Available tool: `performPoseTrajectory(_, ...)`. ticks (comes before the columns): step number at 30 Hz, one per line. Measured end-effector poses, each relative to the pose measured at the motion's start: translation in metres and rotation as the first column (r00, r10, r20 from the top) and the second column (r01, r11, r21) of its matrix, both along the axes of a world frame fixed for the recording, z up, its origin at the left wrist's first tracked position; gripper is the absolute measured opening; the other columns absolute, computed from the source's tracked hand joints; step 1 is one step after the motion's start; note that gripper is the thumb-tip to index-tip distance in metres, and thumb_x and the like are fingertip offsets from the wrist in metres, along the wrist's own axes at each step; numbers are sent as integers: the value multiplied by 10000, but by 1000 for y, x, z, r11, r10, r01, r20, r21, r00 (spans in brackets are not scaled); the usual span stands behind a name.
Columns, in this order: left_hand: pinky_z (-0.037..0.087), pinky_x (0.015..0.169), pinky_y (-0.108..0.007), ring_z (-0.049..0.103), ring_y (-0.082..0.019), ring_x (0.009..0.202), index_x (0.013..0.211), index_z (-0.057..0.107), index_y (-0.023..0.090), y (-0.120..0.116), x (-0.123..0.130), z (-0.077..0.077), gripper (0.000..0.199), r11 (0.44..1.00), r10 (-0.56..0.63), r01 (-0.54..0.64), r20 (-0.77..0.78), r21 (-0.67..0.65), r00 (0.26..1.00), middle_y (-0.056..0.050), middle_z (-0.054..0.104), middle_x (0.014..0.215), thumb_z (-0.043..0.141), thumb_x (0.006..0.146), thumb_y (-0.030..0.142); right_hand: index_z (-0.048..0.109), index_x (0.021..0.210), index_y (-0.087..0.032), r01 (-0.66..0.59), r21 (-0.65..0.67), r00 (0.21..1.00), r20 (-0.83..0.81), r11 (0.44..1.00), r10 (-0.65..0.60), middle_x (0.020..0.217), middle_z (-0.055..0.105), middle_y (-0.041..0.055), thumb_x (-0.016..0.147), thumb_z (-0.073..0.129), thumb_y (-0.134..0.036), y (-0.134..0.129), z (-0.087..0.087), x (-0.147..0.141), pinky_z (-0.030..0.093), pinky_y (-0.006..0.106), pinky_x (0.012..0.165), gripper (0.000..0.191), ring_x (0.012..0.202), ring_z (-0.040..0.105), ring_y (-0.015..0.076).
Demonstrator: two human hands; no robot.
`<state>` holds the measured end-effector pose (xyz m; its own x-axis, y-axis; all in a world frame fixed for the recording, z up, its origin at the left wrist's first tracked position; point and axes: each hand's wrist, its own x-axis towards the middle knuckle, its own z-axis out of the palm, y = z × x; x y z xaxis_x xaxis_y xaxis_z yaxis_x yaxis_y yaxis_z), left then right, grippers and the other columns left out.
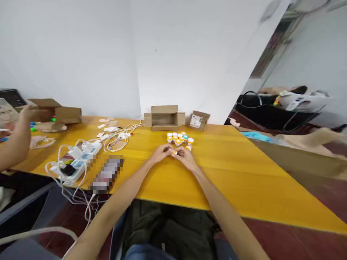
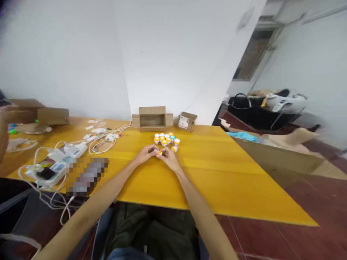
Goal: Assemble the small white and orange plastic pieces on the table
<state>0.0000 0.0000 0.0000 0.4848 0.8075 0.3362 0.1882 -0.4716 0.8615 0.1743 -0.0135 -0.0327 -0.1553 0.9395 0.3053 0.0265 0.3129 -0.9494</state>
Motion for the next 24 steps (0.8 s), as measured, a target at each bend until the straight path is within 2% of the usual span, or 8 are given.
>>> performPoseTrajectory(5,440,732,-271,545,-161,758,878,651,177,-5,0,2,343,995,79,-75,-61,68,995,-9,638,802,594,879,515,583,807,-239,-7,-2,999,37,1000,7,774,693,2,638,819,-562,0,-2,-1,570,365,707,434,733,670,206)
performPoseTrajectory(8,437,719,-272,537,-155,735,778,618,181,-7,1,3,330,985,148,-136,-119,103,982,-1,617,757,579,895,487,577,820,-243,4,-6,999,54,1000,-3,764,695,-3,629,828,-552,-2,-1,-2,570,361,683,442,702,673,205)
performPoseTrajectory(12,430,704,-276,522,-152,706,677,561,187,-8,1,3,410,975,214,-200,-169,97,962,10,573,689,596,879,542,566,806,-249,21,-1,998,63,1000,-21,755,703,-7,617,835,-553,-6,1,-5,574,364,687,447,695,680,205)
performPoseTrajectory(15,457,743,-278,575,-161,779,814,615,187,-7,0,3,374,985,172,-171,-49,22,984,-6,631,816,617,863,558,570,799,-251,38,5,998,56,999,-38,752,703,-4,619,829,-564,-6,3,-5,581,372,691,445,703,685,211)
performPoseTrajectory(19,484,821,-291,636,-180,903,1001,643,199,-3,-4,4,392,994,68,-55,132,-100,989,-37,684,1018,674,832,552,577,781,-251,71,5,997,17,997,-71,792,720,22,595,838,-571,-4,5,-3,586,390,719,453,740,696,228)
performPoseTrajectory(22,483,833,-298,639,-186,903,988,657,191,1,-4,2,429,992,24,-6,144,-123,989,-43,700,993,722,786,564,580,774,-251,79,-1,997,5,997,-79,797,724,28,583,843,-578,-2,6,-1,582,393,727,461,751,694,232)
performPoseTrajectory(24,481,817,-299,632,-180,867,962,661,185,2,-4,-1,438,993,37,-22,130,-118,991,-40,702,946,723,780,578,583,774,-249,74,-2,997,17,997,-74,781,720,25,583,842,-582,-1,5,-1,574,387,720,463,744,687,228)
